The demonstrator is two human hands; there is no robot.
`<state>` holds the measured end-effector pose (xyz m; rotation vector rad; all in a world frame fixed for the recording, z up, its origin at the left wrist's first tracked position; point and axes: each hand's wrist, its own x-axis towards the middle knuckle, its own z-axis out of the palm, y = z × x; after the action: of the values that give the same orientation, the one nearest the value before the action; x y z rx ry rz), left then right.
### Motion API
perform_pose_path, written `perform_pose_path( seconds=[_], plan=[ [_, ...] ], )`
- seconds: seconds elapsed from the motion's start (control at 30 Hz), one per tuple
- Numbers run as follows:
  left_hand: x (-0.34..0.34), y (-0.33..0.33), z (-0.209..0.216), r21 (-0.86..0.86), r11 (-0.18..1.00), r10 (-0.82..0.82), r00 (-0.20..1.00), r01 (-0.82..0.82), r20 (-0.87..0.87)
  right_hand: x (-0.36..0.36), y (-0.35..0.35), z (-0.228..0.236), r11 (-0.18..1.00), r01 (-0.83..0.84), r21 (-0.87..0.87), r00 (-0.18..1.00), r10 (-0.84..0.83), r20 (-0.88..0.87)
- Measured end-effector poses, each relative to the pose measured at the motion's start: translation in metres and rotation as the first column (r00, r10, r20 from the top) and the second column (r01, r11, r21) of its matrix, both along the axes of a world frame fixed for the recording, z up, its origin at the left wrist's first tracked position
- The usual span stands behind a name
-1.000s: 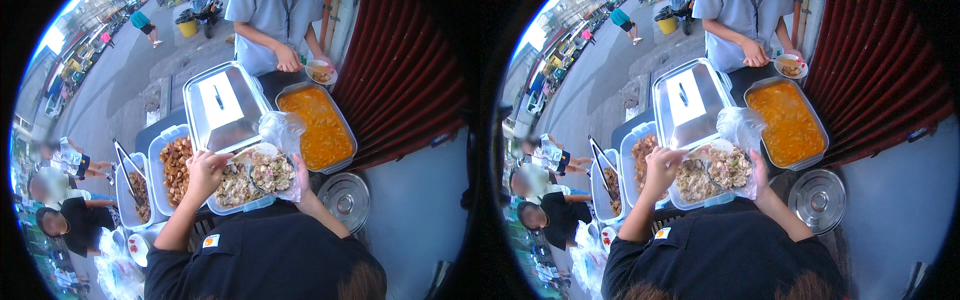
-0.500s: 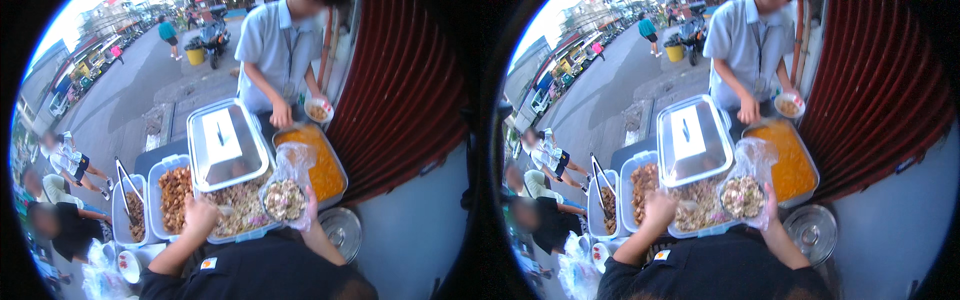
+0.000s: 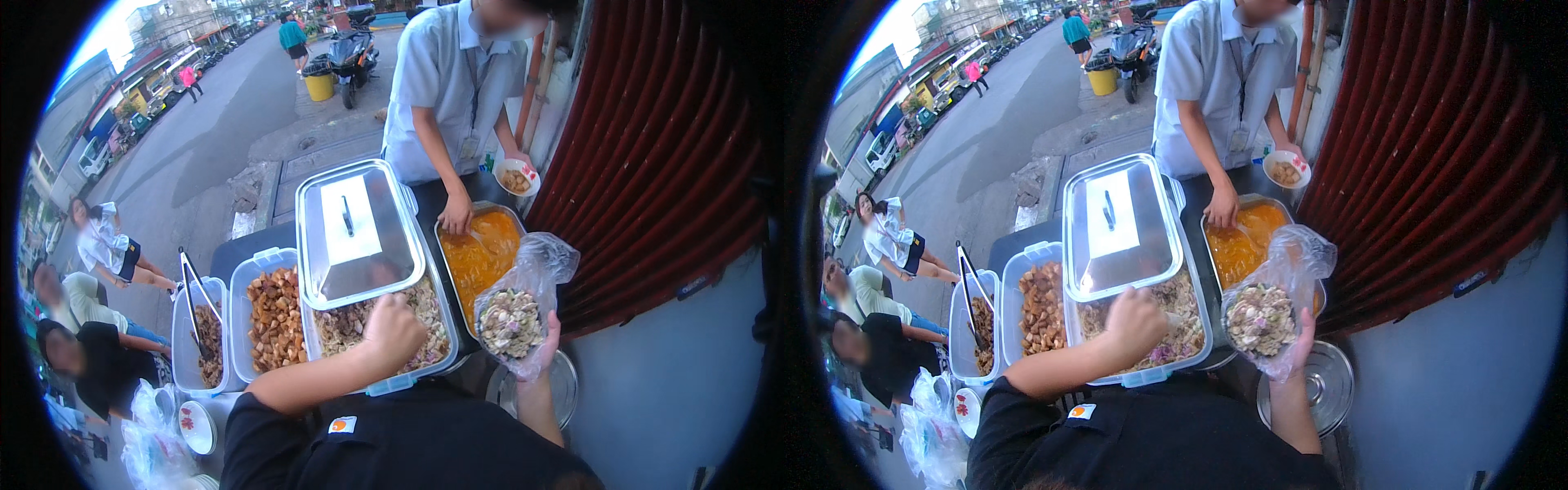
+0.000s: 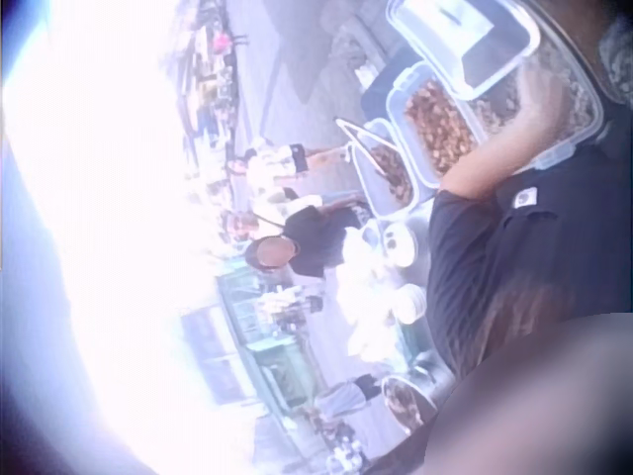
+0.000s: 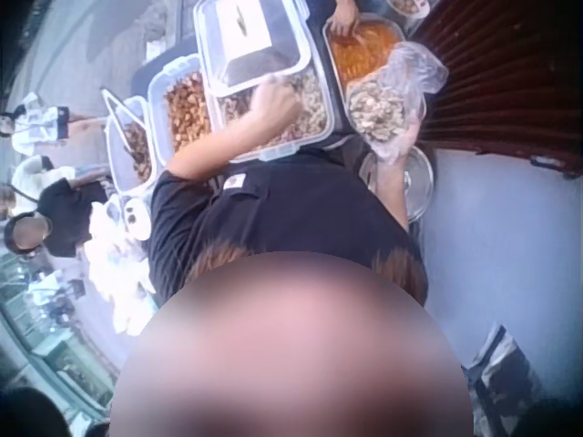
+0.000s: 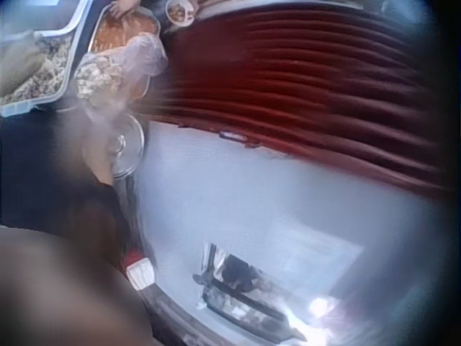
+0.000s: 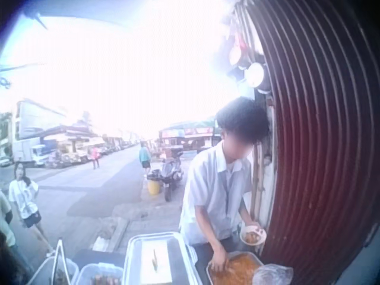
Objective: The person scoops various cooked foods from large containers into plastic bags and bowls, then hands them to customers at a street food stall. They use tongs and a ladle to transfer items and occasionally handle cash from customers.
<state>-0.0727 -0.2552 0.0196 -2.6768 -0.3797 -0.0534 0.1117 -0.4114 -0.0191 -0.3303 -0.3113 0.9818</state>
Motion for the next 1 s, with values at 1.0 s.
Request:
perform_pose_path(
  seconds=[1.0],
  plan=[
    [0.030,0.184,-0.066,-0.748,0.638,0.727,0.461,-0.182,0.508,0.034,-0.003,-0.001,0.964,-0.267,0.010,0.964,0.266,0.023]
  ],
)
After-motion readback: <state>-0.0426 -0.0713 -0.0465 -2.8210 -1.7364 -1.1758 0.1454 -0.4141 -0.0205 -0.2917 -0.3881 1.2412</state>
